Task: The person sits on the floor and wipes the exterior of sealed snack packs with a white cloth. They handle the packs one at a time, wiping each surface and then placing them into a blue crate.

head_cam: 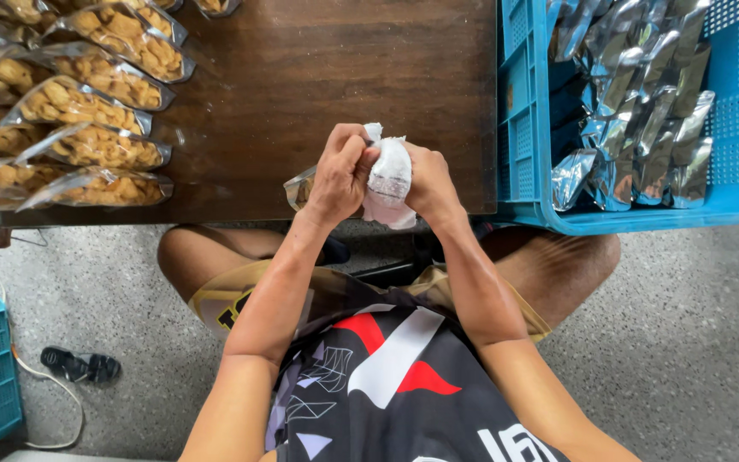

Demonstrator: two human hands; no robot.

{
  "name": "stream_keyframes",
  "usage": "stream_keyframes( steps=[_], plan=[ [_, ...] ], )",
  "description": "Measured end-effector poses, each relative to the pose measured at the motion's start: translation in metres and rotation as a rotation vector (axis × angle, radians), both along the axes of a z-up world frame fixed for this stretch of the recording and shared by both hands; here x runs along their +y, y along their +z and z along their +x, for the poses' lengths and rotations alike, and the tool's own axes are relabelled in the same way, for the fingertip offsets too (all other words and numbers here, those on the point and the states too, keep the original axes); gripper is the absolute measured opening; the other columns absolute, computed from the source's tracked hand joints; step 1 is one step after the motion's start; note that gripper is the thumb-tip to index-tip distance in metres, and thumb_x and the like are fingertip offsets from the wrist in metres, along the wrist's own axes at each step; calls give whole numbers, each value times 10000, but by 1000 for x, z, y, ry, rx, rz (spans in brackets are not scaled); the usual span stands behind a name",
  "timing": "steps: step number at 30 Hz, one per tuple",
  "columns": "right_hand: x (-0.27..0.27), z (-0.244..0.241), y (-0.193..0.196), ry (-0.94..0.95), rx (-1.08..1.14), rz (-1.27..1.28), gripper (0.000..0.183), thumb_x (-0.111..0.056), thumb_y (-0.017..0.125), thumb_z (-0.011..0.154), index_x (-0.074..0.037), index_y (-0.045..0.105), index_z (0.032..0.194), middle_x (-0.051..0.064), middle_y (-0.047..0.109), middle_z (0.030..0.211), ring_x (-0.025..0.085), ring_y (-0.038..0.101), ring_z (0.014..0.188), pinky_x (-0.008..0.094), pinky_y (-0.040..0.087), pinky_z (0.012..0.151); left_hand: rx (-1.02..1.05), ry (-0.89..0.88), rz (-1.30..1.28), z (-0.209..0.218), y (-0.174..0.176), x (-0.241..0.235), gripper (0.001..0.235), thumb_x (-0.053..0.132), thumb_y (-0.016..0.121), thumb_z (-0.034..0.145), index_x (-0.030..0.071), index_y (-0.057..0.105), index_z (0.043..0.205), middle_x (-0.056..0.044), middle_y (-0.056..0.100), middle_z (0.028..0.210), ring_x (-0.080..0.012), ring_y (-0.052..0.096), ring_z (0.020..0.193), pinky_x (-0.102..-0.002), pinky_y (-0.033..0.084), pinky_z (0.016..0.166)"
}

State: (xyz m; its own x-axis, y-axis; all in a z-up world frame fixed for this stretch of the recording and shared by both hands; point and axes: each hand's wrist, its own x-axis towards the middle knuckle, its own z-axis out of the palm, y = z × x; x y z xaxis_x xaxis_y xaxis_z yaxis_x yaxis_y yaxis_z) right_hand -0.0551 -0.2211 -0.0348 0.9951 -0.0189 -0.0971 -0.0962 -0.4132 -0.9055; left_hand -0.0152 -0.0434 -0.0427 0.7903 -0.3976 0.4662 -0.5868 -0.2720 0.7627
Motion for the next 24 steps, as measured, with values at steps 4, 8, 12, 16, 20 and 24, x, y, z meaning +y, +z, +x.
stream_keyframes(
  steps=[4, 8, 12, 16, 20, 24],
  plan=[
    [7, 7, 3, 112, -21, 143, 363, -273, 705, 890, -58, 688, 1181, 145, 772, 997, 253, 765, 910, 353, 577, 780, -35, 1, 68, 3, 7, 11, 168, 112, 606, 1085, -27, 555, 1004, -156, 572, 1164, -347, 587, 1025, -401, 510, 874],
    [13, 10, -4, 55, 191, 42, 336, -320, 707, 913, -74, 717, 1142, 151, 773, 953, 260, 770, 869, 353, 568, 751, -68, -8, 122, 0, 7, 15, 140, 78, 590, 1073, -44, 559, 1011, -156, 579, 1172, -356, 567, 1055, -419, 492, 911],
    [12, 9, -13, 75, 68, 52, 267, -265, 702, 955, -45, 720, 1106, 147, 767, 975, 222, 748, 888, 348, 570, 782, -86, 32, 135, -3, 4, 16, 133, 76, 587, 1078, -27, 565, 996, -150, 592, 1163, -347, 569, 1041, -420, 491, 899],
    [17, 7, -5, 100, 68, 195, 255, -110, 684, 888, -55, 736, 1132, 80, 793, 956, 134, 722, 861, 314, 575, 771, -8, 74, 74, -1, 8, 31, 119, 92, 605, 1076, -15, 599, 1023, -142, 606, 1198, -329, 589, 1092, -398, 509, 931],
    [26, -4, 16, 61, 32, 283, 225, -32, 673, 919, -58, 758, 1125, 60, 795, 930, 86, 708, 831, 275, 589, 740, -154, 144, 99, -10, 6, 55, 254, 138, 711, 968, 38, 563, 1148, -193, 554, 1350, -397, 521, 1292, -467, 439, 1102],
    [44, 12, 49, 69, -89, 209, 327, 21, 678, 887, -66, 717, 1200, 40, 796, 927, 71, 723, 834, 251, 596, 746, -189, 277, 181, -9, 4, 75, 692, 153, 839, 789, 66, 418, 1332, -208, 503, 1386, -421, 466, 1369, -550, 358, 1194]
  ],
)
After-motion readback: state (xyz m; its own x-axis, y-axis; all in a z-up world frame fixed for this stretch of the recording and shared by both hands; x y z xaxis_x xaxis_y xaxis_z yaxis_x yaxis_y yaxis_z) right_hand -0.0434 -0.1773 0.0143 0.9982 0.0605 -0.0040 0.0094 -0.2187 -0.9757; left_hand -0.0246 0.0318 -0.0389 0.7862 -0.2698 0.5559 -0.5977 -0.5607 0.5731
